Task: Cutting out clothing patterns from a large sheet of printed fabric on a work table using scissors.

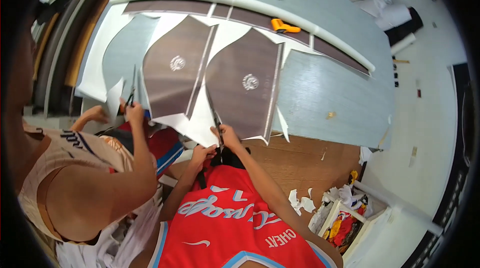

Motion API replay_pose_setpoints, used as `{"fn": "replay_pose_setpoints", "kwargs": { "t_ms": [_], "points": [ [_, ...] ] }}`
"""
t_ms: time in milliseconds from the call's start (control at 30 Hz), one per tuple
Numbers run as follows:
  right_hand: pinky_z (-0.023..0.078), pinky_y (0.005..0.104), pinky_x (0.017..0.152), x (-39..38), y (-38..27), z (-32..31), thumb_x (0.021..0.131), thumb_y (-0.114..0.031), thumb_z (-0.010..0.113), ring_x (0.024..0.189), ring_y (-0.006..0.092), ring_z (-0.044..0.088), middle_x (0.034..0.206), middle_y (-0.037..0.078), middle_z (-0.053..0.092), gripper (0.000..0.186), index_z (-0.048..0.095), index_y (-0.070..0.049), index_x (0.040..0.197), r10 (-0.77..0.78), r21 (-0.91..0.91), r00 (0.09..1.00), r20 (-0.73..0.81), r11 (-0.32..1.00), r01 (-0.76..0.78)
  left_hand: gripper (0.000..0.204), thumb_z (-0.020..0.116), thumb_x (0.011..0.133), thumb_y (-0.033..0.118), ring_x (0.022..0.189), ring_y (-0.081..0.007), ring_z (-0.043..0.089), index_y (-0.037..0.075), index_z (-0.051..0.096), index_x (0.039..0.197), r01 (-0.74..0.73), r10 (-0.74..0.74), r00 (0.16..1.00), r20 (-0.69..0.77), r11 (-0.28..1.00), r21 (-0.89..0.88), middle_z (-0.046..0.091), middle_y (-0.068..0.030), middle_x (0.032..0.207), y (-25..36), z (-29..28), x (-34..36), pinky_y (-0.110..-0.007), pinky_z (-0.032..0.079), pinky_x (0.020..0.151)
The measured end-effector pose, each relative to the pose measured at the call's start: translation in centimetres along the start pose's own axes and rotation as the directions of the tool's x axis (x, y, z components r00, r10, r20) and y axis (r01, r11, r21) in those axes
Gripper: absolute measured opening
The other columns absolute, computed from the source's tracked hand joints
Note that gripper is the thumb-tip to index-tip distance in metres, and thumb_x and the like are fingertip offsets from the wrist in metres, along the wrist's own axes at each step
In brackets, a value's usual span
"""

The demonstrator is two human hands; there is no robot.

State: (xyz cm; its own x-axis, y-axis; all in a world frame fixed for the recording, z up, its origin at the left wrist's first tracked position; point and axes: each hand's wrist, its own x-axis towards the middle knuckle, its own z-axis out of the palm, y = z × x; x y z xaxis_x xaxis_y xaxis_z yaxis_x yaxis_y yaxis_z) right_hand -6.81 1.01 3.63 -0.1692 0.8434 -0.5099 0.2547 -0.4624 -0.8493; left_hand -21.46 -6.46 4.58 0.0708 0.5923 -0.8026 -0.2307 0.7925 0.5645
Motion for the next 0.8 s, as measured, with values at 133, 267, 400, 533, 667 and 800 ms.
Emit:
{"fn": "replay_pose_setpoints", "kwargs": {
  "t_ms": [133,267,400,533,667,800],
  "points": [
    [0.034,0.025,0.042,-5.3,-2.0,-4.7,0.089,-0.04,0.067,0.045,0.0077,0.046,0.052,-0.002,0.048,0.04,0.054,-0.008,0.068,0.111,-0.031,0.97,0.217,0.994,-0.106,0.031,0.066,0.089,0.032,0.062,-0.0176,0.064,0.002,0.069,0.083,-0.03,0.018,0.999,0.044,0.959,0.281,0.064,-0.0071,0.064,-2.6,-3.6,2.0,-0.028,0.049,0.056],
    [0.032,0.0229,0.042,-11.1,-0.2,-11.8,0.091,-0.031,0.065,0.046,0.0064,0.045,0.057,-0.004,0.048,0.028,0.056,-0.009,0.077,0.082,0.057,0.987,0.137,0.994,-0.091,0.038,0.062,0.086,0.039,0.067,-0.0343,0.065,0.004,0.07,0.075,-0.232,0.343,0.93,0.13,0.276,0.933,0.065,-0.0164,0.068,6.3,1.1,-4.2,-0.046,0.048,0.063],
    [0.035,0.0224,0.042,-11.1,1.4,-17.9,0.092,-0.027,0.062,0.047,0.0072,0.047,0.06,-0.003,0.05,0.022,0.056,-0.009,0.082,0.301,0.215,0.952,-0.058,0.935,-0.283,0.014,0.065,0.085,0.018,0.071,-0.0317,0.063,0.007,0.07,0.091,-0.566,0.731,0.635,0.248,0.223,0.793,0.064,-0.013,0.078,12.1,8.7,-2.6,-0.04,0.05,0.065],
    [0.038,0.0235,0.042,-4.8,3.0,-21.5,0.093,-0.032,0.062,0.046,0.0082,0.049,0.059,-0.001,0.051,0.029,0.052,-0.01,0.078,0.223,0.316,0.952,-0.211,0.937,-0.15,0.037,0.068,0.078,0.014,0.103,-0.0288,0.058,0.009,0.062,0.114,-0.635,0.683,0.491,0.54,-0.143,0.759,0.061,-0.0095,0.108,14.9,17.2,2.8,-0.044,0.045,0.086],
    [0.038,0.0233,0.043,1.1,2.2,-23.0,0.09,-0.038,0.065,0.046,0.0079,0.05,0.058,-0.001,0.05,0.037,0.049,-0.01,0.074,0.178,0.331,0.962,-0.207,0.938,-0.103,0.06,0.069,0.078,0.028,0.107,-0.0279,0.058,0.008,0.048,0.132,-0.589,0.619,0.396,0.679,-0.396,0.705,0.062,-0.0097,0.115,14.3,21.1,7.7,-0.045,0.044,0.09],
    [0.038,0.0218,0.043,4.5,3.8,-24.1,0.085,-0.047,0.07,0.046,0.0067,0.048,0.058,-0.002,0.048,0.044,0.048,-0.011,0.073,0.101,0.178,0.974,-0.2,0.982,-0.065,0.063,0.065,0.083,0.041,0.089,-0.0282,0.066,0.011,0.047,0.135,-0.4,0.277,0.86,0.43,-0.16,0.903,0.068,-0.012,0.094,15.6,23.3,7.5,-0.043,0.045,0.085]
  ]
}}
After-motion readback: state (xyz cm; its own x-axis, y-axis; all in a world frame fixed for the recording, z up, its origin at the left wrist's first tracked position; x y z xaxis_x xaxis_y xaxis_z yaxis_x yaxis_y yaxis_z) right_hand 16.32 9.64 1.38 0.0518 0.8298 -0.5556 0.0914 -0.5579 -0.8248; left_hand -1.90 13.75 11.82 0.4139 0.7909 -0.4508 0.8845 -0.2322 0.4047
